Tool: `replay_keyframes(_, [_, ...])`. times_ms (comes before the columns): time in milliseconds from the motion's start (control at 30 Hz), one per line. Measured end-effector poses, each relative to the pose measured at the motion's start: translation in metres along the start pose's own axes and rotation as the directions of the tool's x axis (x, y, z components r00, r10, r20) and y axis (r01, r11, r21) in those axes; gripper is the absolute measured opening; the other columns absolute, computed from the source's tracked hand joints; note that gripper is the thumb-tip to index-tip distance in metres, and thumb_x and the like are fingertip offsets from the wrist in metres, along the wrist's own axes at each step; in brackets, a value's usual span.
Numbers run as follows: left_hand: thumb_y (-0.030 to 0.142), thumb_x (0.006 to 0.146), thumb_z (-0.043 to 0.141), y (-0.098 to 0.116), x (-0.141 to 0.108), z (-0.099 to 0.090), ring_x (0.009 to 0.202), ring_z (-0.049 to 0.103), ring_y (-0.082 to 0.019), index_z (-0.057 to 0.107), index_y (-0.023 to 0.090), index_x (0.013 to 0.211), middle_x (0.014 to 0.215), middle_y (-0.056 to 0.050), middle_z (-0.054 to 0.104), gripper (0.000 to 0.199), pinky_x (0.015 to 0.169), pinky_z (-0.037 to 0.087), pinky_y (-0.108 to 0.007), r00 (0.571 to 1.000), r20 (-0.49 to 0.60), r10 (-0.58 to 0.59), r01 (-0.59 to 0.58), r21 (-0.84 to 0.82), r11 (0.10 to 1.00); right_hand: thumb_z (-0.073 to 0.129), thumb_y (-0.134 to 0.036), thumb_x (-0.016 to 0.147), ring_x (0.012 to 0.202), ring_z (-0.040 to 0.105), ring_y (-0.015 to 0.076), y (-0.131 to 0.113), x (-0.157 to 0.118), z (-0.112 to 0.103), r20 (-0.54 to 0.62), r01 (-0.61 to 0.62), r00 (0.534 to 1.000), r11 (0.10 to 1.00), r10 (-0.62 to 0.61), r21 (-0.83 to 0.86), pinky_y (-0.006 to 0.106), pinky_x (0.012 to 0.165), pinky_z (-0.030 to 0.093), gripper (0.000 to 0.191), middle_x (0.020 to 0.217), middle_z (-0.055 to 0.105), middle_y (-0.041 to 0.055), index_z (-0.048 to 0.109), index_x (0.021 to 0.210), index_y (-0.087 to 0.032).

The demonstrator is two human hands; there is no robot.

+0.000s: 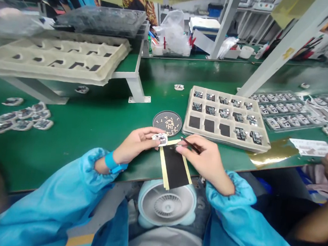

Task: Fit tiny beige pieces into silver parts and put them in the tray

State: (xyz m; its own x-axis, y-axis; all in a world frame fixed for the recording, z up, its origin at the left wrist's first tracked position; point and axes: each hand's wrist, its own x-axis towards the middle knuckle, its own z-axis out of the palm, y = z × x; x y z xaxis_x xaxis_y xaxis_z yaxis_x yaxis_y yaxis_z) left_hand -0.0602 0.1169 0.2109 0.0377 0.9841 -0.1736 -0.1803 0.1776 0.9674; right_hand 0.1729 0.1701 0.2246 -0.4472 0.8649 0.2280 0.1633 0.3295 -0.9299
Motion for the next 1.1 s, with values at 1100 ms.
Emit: replay_keyframes(1100, [0.034,0.081,0.078,-0.011,-0.004,0.006,0.059,0.044,-0.008,0.062,0.023,0.138,0.107,-0.006,0.069,0.060,0.056,0.044,-0.024,0.958,-0.053,0.281,-0.228,0.449,0.864,0.085,-0.046,0.074,0.063,0.065,0.0143,0.008,0.014,0.047,0.083,-0.307,0.951,0.878,0.297,0.368,0.027,0.059,0.052,0.033,0.071,0.072,0.0002,0.069,0.084,-0.019])
